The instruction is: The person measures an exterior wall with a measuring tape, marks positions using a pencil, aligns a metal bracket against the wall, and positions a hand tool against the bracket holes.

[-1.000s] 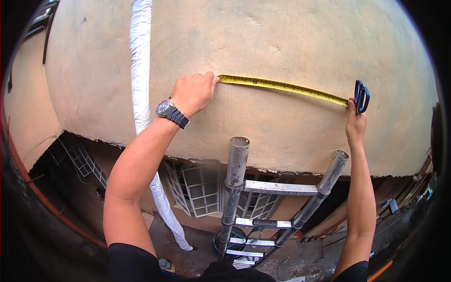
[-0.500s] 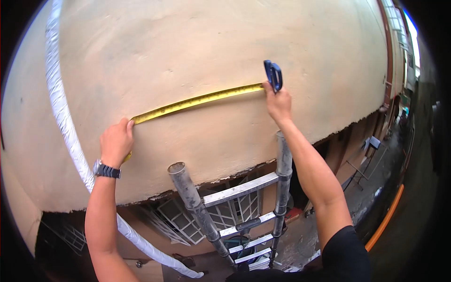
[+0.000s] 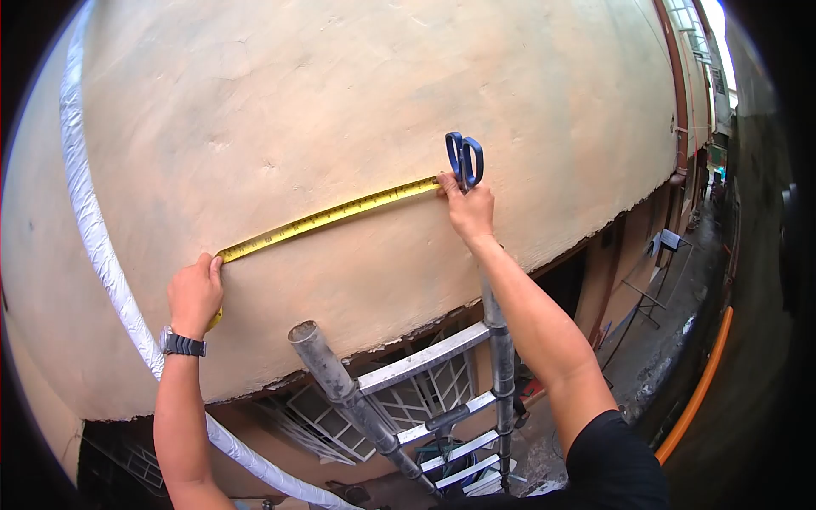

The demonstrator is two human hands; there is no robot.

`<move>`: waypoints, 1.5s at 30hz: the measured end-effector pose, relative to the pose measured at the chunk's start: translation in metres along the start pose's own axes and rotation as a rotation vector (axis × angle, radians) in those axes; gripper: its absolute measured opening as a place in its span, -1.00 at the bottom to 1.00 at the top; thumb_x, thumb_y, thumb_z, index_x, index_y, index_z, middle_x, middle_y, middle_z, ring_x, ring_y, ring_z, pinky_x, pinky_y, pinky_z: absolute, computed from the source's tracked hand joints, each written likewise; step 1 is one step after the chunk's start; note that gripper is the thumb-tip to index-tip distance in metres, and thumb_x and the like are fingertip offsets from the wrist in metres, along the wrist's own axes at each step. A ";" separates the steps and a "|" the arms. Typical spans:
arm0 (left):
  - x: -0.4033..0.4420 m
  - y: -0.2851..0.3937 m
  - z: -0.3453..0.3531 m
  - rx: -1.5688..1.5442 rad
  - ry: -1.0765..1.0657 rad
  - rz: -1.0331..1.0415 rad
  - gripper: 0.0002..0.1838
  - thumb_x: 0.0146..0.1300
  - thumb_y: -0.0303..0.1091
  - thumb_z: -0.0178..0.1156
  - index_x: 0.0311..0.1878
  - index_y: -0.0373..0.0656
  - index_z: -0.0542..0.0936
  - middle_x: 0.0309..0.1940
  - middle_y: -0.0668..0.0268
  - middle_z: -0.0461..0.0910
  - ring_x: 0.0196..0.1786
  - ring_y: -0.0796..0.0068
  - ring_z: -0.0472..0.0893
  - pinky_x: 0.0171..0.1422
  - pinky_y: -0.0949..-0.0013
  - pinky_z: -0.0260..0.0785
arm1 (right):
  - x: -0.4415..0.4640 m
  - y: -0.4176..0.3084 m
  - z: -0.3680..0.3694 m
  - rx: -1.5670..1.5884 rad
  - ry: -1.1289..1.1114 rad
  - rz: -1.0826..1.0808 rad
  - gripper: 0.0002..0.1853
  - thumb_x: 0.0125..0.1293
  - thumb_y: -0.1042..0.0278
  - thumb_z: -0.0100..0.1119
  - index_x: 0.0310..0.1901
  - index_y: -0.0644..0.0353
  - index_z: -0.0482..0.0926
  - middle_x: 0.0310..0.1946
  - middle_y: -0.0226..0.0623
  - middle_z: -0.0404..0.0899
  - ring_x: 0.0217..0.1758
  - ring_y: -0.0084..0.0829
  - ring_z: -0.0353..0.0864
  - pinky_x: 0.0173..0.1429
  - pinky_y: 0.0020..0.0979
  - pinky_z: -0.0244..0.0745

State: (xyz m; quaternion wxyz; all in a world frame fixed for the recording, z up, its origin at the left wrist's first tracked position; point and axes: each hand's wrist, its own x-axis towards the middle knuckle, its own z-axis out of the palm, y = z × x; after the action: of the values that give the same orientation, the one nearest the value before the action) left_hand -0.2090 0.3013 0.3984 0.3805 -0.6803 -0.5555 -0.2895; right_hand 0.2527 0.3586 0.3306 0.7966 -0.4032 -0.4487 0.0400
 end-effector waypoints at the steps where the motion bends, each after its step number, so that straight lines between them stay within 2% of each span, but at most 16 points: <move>1: 0.000 -0.001 0.000 -0.002 0.002 0.003 -0.63 0.59 -0.08 0.06 -0.26 -0.15 0.57 -0.47 0.00 0.67 -0.35 -0.19 0.66 -0.27 -0.16 0.44 | 0.000 0.001 0.000 -0.001 0.004 -0.002 -0.71 0.44 0.10 0.42 -0.21 0.21 0.76 -0.44 -0.34 0.78 -0.37 -0.50 0.72 -0.19 -0.36 0.57; 10: -0.001 0.002 -0.001 0.002 0.006 -0.030 -0.64 0.59 -0.07 0.07 -0.26 -0.13 0.58 -0.45 -0.01 0.68 -0.34 -0.20 0.66 -0.27 -0.17 0.45 | 0.006 -0.020 -0.004 -0.087 -0.019 0.028 -0.75 0.44 0.17 0.36 -0.23 0.21 0.76 -0.44 -0.32 0.77 -0.38 -0.47 0.72 -0.23 -0.32 0.54; 12: 0.000 0.004 -0.004 -0.002 -0.023 -0.069 -0.63 0.59 -0.05 0.07 -0.25 -0.13 0.58 -0.44 -0.02 0.68 -0.33 -0.22 0.66 -0.26 -0.17 0.46 | 0.005 -0.024 -0.008 -0.143 -0.056 0.058 -0.77 0.45 0.21 0.38 -0.21 0.24 0.76 -0.40 -0.34 0.79 -0.34 -0.58 0.69 -0.20 -0.40 0.52; 16: 0.000 0.002 -0.001 -0.013 -0.011 -0.060 -0.63 0.59 -0.04 0.07 -0.25 -0.12 0.58 -0.44 -0.02 0.68 -0.32 -0.23 0.66 -0.26 -0.17 0.45 | 0.003 -0.020 -0.005 -0.075 -0.033 0.029 -0.77 0.44 0.22 0.38 -0.24 0.25 0.75 -0.44 -0.35 0.77 -0.37 -0.59 0.66 -0.23 -0.41 0.50; 18: 0.000 0.001 0.000 -0.041 -0.021 -0.074 -0.64 0.59 -0.04 0.07 -0.24 -0.12 0.58 -0.44 -0.02 0.68 -0.31 -0.23 0.66 -0.25 -0.18 0.45 | 0.017 -0.029 -0.004 -0.058 -0.056 -0.006 -0.75 0.42 0.20 0.36 -0.25 0.25 0.73 -0.45 -0.27 0.78 -0.38 -0.43 0.75 -0.21 -0.31 0.56; 21: 0.001 0.005 -0.004 -0.010 -0.057 -0.103 -0.64 0.59 -0.04 0.06 -0.23 -0.11 0.58 -0.44 -0.02 0.67 -0.31 -0.23 0.66 -0.25 -0.17 0.45 | 0.011 -0.026 -0.008 -0.120 -0.085 0.032 -0.76 0.41 0.21 0.36 -0.25 0.25 0.73 -0.46 -0.26 0.78 -0.39 -0.41 0.76 -0.21 -0.30 0.56; 22: 0.001 0.005 -0.004 -0.012 -0.056 -0.105 -0.64 0.59 -0.04 0.06 -0.23 -0.11 0.58 -0.44 -0.02 0.67 -0.31 -0.23 0.66 -0.25 -0.17 0.45 | 0.003 -0.018 -0.010 -0.142 -0.084 -0.015 -0.77 0.41 0.21 0.36 -0.25 0.23 0.73 -0.48 -0.27 0.77 -0.41 -0.40 0.75 -0.23 -0.29 0.55; 29: 0.002 0.003 -0.001 -0.021 -0.044 -0.098 -0.64 0.59 -0.04 0.06 -0.23 -0.12 0.58 -0.43 -0.03 0.67 -0.30 -0.23 0.66 -0.23 -0.17 0.45 | 0.016 -0.040 -0.008 -0.118 -0.088 0.000 -0.78 0.40 0.22 0.36 -0.26 0.22 0.73 -0.48 -0.26 0.75 -0.39 -0.36 0.75 -0.23 -0.28 0.55; 32: 0.001 0.007 -0.004 -0.012 -0.045 -0.101 -0.64 0.59 -0.04 0.07 -0.24 -0.12 0.57 -0.43 -0.03 0.67 -0.30 -0.24 0.65 -0.23 -0.18 0.44 | 0.001 -0.002 -0.013 -0.117 -0.103 -0.038 -0.79 0.40 0.23 0.36 -0.23 0.23 0.73 -0.48 -0.26 0.75 -0.39 -0.37 0.75 -0.23 -0.27 0.56; 35: 0.001 0.006 -0.006 -0.008 -0.049 -0.092 -0.63 0.59 -0.05 0.07 -0.24 -0.13 0.57 -0.43 -0.03 0.67 -0.30 -0.25 0.65 -0.23 -0.19 0.43 | 0.010 -0.020 -0.013 -0.157 -0.110 -0.025 -0.79 0.41 0.25 0.35 -0.23 0.25 0.72 -0.48 -0.25 0.75 -0.37 -0.37 0.77 -0.21 -0.27 0.58; 37: 0.002 0.007 -0.005 -0.008 -0.054 -0.093 -0.63 0.59 -0.05 0.07 -0.24 -0.14 0.57 -0.43 -0.03 0.67 -0.29 -0.26 0.64 -0.23 -0.19 0.43 | 0.022 -0.039 -0.009 -0.136 -0.118 -0.018 -0.76 0.44 0.23 0.34 -0.25 0.26 0.74 -0.46 -0.31 0.77 -0.37 -0.49 0.76 -0.21 -0.36 0.57; 39: 0.001 0.008 -0.007 -0.014 -0.049 -0.096 -0.63 0.59 -0.06 0.07 -0.26 -0.15 0.56 -0.43 -0.04 0.66 -0.29 -0.26 0.64 -0.23 -0.19 0.42 | 0.012 -0.025 -0.011 -0.122 -0.103 -0.028 -0.77 0.44 0.24 0.34 -0.25 0.25 0.73 -0.48 -0.31 0.76 -0.38 -0.49 0.75 -0.21 -0.36 0.57; 41: 0.001 0.008 -0.007 -0.010 -0.038 -0.091 -0.63 0.59 -0.06 0.07 -0.26 -0.15 0.56 -0.43 -0.03 0.66 -0.29 -0.25 0.64 -0.23 -0.19 0.42 | -0.004 -0.010 -0.018 -0.162 -0.128 -0.063 -0.82 0.43 0.30 0.33 -0.24 0.24 0.70 -0.48 -0.25 0.75 -0.37 -0.36 0.77 -0.18 -0.30 0.61; 45: 0.002 0.004 -0.002 -0.034 -0.047 -0.075 -0.62 0.59 -0.06 0.07 -0.27 -0.15 0.55 -0.43 -0.03 0.66 -0.28 -0.25 0.64 -0.24 -0.18 0.42 | 0.027 -0.038 -0.009 -0.123 -0.133 -0.035 -0.80 0.44 0.27 0.32 -0.22 0.25 0.70 -0.49 -0.25 0.74 -0.37 -0.37 0.77 -0.17 -0.29 0.61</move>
State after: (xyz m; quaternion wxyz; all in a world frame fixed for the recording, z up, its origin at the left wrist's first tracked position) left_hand -0.2042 0.2999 0.4005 0.3449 -0.6719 -0.5843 -0.2969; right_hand 0.2641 0.3398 0.3724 0.7394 -0.4400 -0.5089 0.0252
